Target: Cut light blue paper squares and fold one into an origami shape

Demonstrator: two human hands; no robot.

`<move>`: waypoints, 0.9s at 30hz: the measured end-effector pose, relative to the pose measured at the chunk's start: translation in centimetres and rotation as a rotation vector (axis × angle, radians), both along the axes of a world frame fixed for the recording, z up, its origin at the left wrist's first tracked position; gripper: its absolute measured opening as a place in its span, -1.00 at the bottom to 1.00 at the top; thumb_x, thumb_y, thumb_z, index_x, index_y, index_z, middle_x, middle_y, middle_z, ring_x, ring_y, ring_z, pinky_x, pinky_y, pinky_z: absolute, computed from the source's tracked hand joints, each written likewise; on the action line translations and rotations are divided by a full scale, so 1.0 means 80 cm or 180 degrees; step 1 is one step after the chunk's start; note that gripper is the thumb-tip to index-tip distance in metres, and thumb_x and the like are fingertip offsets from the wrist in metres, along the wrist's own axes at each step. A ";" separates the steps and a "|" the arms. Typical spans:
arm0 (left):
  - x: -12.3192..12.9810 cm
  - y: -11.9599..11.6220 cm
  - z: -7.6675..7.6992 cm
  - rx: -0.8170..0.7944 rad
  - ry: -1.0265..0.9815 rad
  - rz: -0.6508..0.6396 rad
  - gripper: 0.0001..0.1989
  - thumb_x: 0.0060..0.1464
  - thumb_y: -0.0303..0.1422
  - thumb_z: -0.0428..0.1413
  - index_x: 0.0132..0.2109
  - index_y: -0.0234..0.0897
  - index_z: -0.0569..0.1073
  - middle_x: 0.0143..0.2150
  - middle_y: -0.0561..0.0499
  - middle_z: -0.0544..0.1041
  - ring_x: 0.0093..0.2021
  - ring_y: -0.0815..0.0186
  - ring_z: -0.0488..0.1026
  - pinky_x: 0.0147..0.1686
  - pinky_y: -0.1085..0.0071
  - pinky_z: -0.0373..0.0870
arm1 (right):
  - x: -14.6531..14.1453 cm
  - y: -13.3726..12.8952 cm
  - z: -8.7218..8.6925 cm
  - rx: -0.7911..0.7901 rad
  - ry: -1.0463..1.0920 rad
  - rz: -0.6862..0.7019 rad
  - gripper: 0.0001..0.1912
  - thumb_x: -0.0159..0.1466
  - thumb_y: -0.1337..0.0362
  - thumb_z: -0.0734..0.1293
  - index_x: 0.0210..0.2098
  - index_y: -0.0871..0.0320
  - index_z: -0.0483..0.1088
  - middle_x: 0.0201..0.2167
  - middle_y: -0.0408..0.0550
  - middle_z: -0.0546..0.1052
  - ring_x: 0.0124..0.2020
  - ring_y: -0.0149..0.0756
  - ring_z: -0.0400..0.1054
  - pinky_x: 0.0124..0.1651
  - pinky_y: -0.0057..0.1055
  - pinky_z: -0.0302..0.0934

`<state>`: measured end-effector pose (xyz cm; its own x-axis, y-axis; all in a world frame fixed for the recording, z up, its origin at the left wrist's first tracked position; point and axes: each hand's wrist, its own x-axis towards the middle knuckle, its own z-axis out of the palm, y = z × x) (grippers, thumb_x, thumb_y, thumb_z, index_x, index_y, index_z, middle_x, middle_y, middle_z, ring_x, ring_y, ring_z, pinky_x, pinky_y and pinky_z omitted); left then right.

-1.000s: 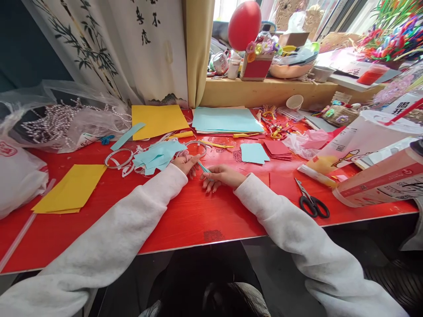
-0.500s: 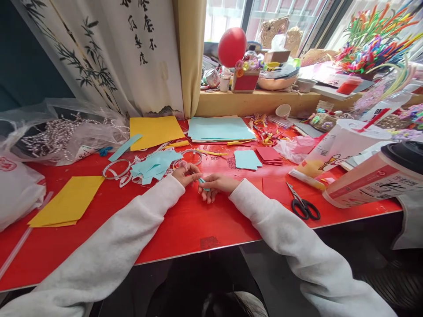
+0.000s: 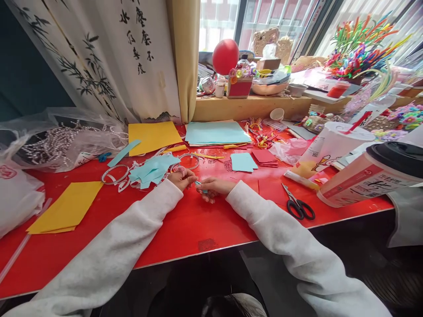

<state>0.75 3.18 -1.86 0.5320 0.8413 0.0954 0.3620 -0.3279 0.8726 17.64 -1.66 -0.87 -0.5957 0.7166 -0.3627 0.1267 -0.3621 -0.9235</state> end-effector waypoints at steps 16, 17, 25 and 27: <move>0.001 0.001 0.002 0.0516 0.1030 0.0144 -0.69 0.03 -0.09 -0.09 -0.45 -0.23 0.30 -0.62 0.11 0.32 -0.56 0.39 0.26 -0.42 0.44 0.20 | 0.005 0.003 -0.009 0.0003 0.0253 -0.0045 -0.79 0.28 0.27 0.14 -0.32 0.30 0.30 -0.54 -0.04 0.50 -0.58 -0.49 0.38 -0.38 -0.52 0.34; 0.001 0.000 0.003 0.0513 0.1047 0.0154 -0.70 0.03 -0.11 -0.09 -0.44 -0.23 0.31 -0.62 0.12 0.31 -0.55 0.38 0.27 -0.41 0.44 0.20 | 0.004 0.003 -0.009 -0.0014 0.0254 -0.0063 -0.79 0.28 0.27 0.14 -0.34 0.30 0.29 -0.54 -0.04 0.50 -0.58 -0.49 0.39 -0.37 -0.51 0.34; 0.004 0.001 0.001 0.0755 0.0936 0.0313 -0.71 0.01 -0.13 -0.04 -0.49 -0.24 0.33 -0.58 0.08 0.33 -0.48 0.36 0.29 -0.40 0.45 0.19 | -0.001 0.001 -0.008 -0.0178 0.0403 -0.0432 -0.72 0.32 0.26 0.04 -0.27 0.30 0.27 -0.45 0.04 0.51 -0.55 -0.39 0.42 -0.45 -0.42 0.36; 0.004 0.004 -0.006 0.0510 0.0660 0.0201 -0.69 0.01 -0.09 -0.05 -0.42 -0.24 0.34 -0.61 0.10 0.31 -0.53 0.38 0.28 -0.47 0.45 0.20 | 0.000 0.001 -0.008 -0.0194 0.0424 -0.0489 -0.75 0.31 0.31 0.04 -0.24 0.31 0.28 -0.47 0.04 0.51 -0.54 -0.39 0.43 -0.48 -0.46 0.35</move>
